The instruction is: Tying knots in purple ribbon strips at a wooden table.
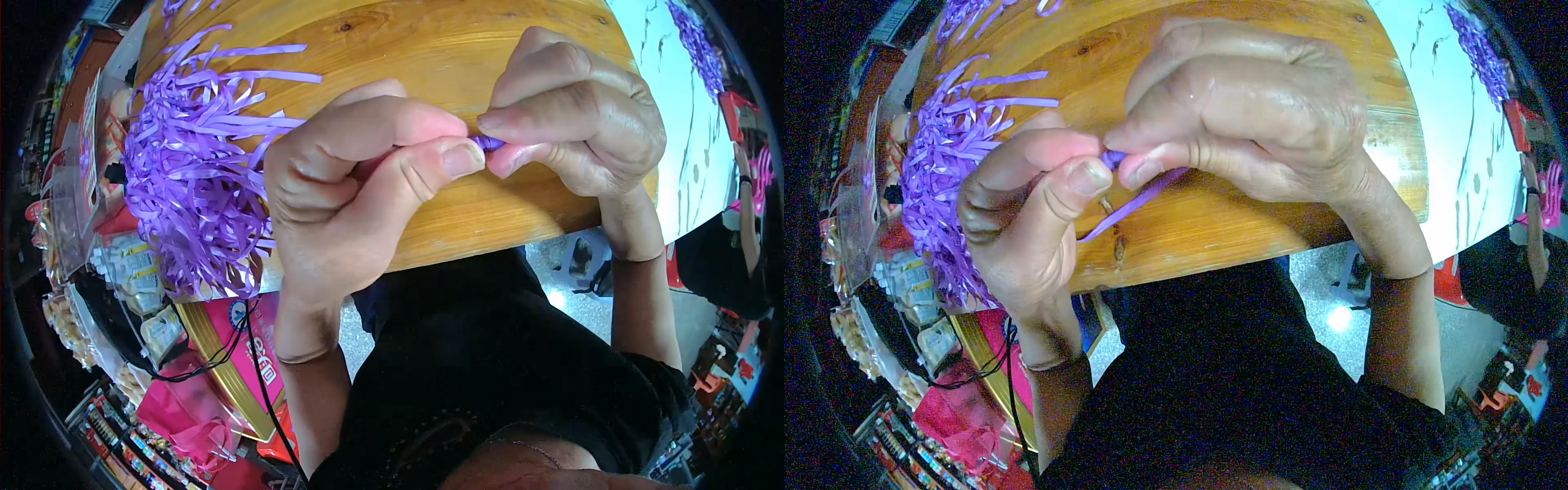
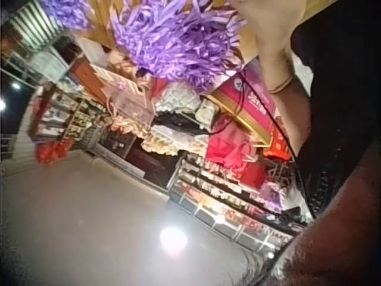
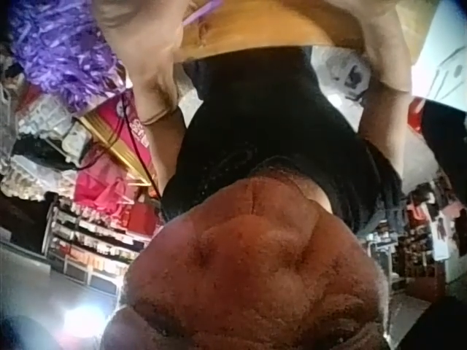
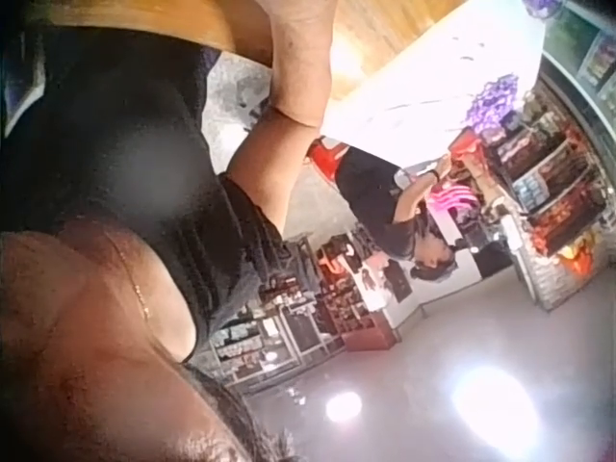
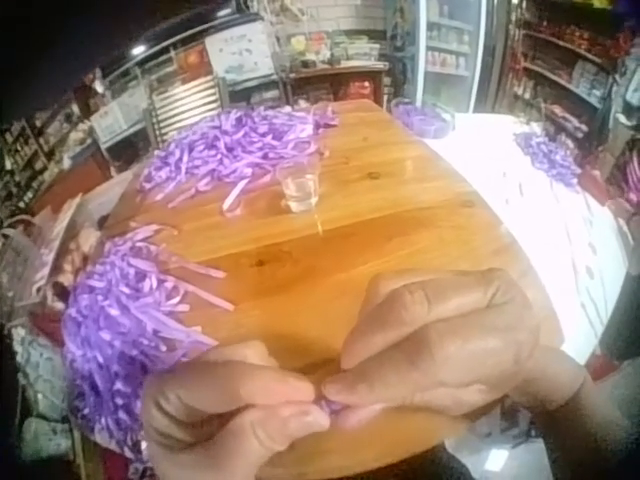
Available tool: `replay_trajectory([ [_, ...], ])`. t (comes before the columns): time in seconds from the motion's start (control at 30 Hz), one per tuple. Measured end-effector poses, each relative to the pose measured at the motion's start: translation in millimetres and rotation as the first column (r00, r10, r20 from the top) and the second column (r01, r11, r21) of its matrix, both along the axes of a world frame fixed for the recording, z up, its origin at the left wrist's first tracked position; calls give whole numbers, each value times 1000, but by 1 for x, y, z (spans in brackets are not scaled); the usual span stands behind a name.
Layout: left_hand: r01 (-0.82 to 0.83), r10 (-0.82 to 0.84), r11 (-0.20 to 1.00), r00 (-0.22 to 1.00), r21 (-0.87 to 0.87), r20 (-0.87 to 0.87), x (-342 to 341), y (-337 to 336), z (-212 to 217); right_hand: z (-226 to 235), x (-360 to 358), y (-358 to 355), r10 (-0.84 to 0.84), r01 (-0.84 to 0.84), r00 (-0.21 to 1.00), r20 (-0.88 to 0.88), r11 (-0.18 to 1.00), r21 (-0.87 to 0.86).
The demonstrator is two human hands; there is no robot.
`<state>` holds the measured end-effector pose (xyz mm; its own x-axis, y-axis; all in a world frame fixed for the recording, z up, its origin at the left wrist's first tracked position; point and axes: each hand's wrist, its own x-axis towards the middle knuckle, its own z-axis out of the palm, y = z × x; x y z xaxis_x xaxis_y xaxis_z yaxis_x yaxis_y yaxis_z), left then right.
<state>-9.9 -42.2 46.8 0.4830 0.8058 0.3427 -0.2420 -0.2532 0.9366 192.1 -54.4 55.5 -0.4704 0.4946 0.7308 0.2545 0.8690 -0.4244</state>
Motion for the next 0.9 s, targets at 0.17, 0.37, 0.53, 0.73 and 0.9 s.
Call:
replay_trajectory([
  [0.17,-71,73,996,997,-50,40,2,-1,-6,-11,-5,6,-33,25,995,-90,996,-85],
  [0.37,-104,113,979,993,-178,40,1,0,-9,-12,-9,5,-65,63,998,-7,986,-156],
  [0.53,-82,91,973,995,-217,29,-2,3,-11,-16,-11,8,-47,35,998,-48,975,-222],
  [0.73,-143,141,985,990,-99,-32,-1,5,-17,-24,-14,2,-127,26,966,-225,915,-403],
  [0.9,-195,196,981,980,15,-43,1,6,-17,-22,-9,7,-75,-36,965,-251,912,-408],
])
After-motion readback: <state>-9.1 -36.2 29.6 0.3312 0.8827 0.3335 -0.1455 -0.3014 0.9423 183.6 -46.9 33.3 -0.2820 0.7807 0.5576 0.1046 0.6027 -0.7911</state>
